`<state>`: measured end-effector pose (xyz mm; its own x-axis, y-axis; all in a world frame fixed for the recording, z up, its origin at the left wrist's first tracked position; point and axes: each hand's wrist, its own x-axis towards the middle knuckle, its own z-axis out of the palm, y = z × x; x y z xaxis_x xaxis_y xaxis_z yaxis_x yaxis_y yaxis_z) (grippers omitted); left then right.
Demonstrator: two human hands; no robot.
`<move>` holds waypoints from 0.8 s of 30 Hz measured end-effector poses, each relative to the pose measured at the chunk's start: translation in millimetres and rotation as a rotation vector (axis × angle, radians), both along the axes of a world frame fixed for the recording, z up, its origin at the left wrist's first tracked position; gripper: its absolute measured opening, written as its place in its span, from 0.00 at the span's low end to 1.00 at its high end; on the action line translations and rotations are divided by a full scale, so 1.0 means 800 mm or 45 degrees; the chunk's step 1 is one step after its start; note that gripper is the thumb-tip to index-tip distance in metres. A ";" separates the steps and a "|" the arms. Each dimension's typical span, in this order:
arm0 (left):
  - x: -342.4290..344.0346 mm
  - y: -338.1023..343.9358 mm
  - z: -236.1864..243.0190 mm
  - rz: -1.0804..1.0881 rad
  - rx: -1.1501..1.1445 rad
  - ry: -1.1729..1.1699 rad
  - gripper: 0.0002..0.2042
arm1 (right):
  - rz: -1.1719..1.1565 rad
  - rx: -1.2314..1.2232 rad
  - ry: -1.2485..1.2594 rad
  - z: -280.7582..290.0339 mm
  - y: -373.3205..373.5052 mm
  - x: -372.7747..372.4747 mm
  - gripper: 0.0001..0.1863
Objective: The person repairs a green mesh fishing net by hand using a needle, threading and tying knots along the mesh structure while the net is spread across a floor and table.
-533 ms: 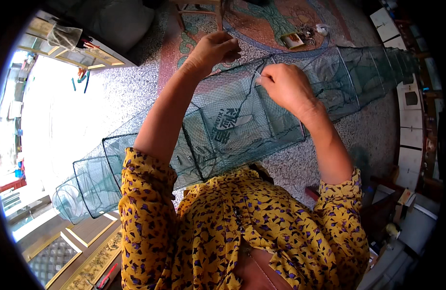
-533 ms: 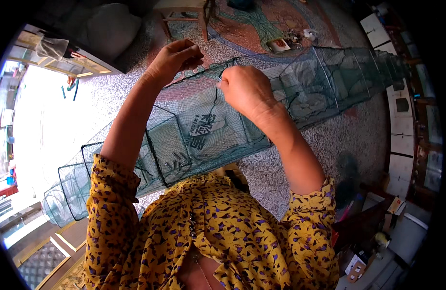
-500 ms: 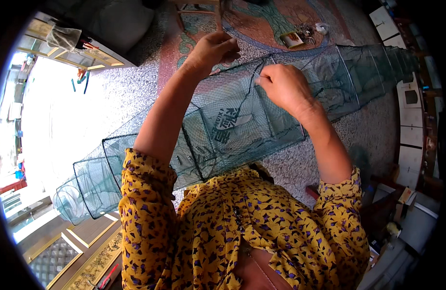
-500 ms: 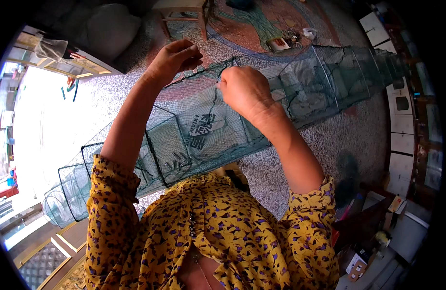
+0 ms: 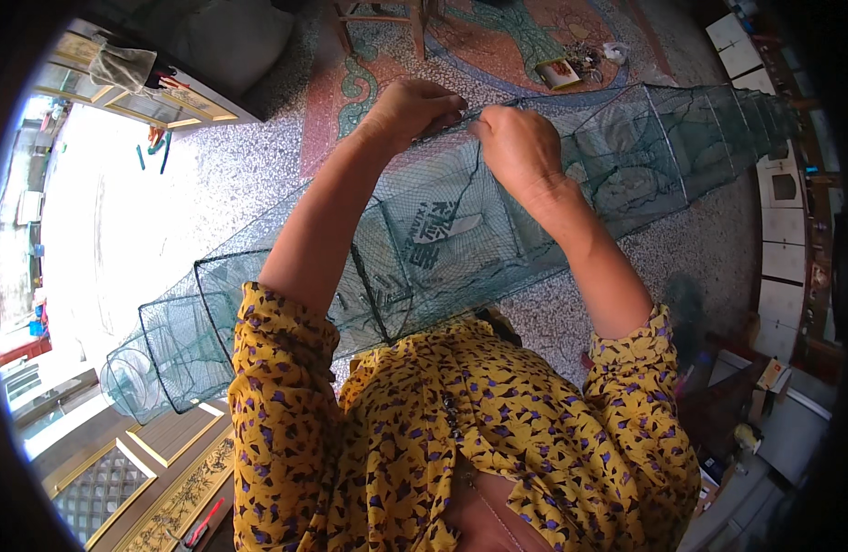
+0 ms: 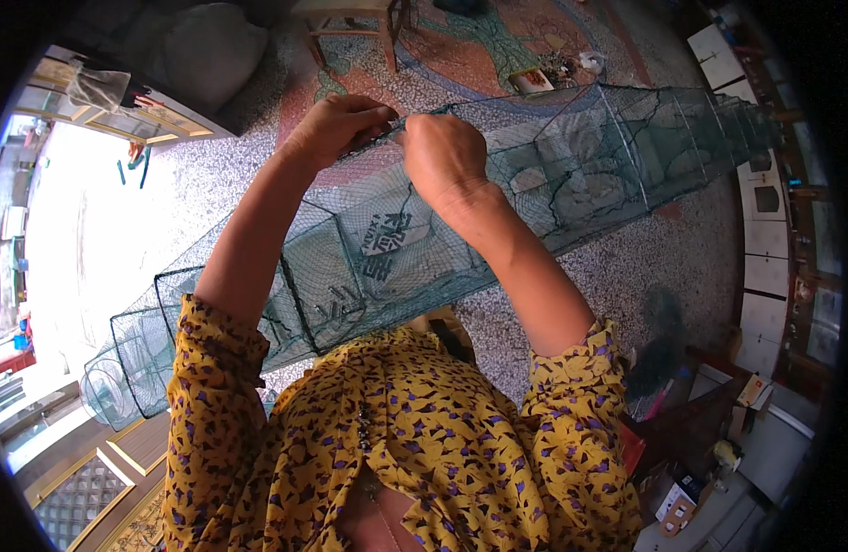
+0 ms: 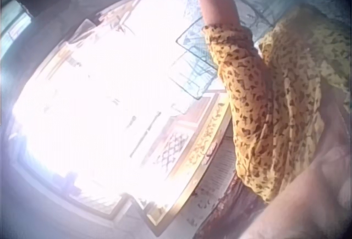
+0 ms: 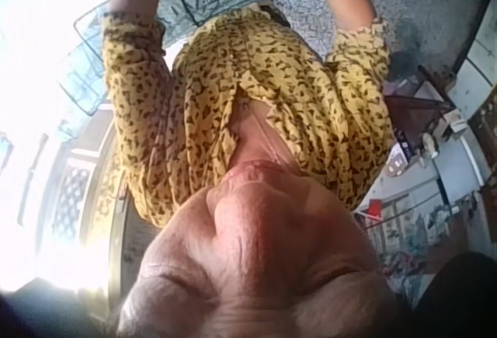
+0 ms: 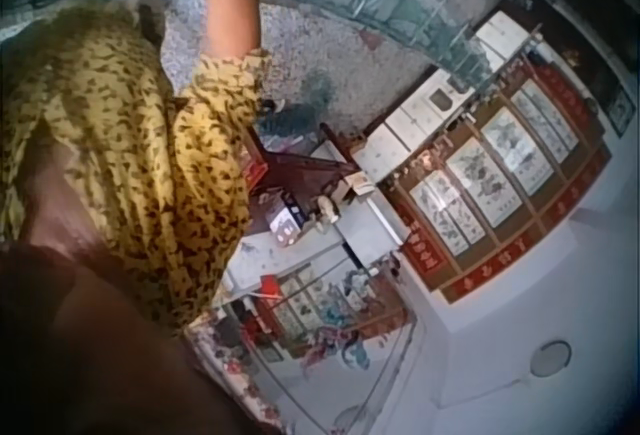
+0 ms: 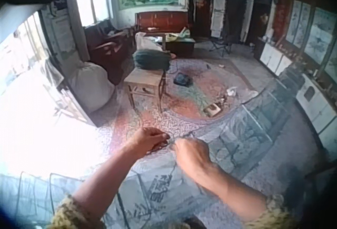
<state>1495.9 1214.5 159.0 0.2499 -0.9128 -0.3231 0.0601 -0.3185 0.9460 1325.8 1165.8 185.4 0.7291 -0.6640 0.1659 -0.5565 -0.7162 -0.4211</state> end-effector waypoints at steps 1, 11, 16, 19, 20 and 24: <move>-0.004 0.001 0.002 0.022 -0.009 -0.028 0.08 | 0.003 -0.001 -0.001 0.000 0.001 0.000 0.12; -0.009 0.008 0.014 0.128 -0.454 -0.058 0.10 | -0.012 0.076 -0.172 0.008 -0.008 0.021 0.12; 0.001 0.015 0.002 0.240 -0.343 0.276 0.08 | 0.057 0.234 -0.298 0.017 -0.020 0.029 0.11; -0.005 0.020 0.010 0.133 -0.373 -0.049 0.08 | 0.282 0.160 -0.815 0.055 -0.009 0.043 0.11; -0.008 0.024 0.017 0.062 -0.396 -0.199 0.08 | 0.291 0.307 -0.909 0.076 -0.005 0.040 0.10; -0.015 0.023 0.018 -0.407 -0.424 -0.233 0.10 | 0.388 0.525 -1.494 0.148 -0.003 0.028 0.08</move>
<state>1484.0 1232.8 173.4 -0.0340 -0.9992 0.0224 -0.1678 0.0278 0.9854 1348.3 1163.3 303.7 0.4177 -0.6522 0.6326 0.4603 -0.4485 -0.7662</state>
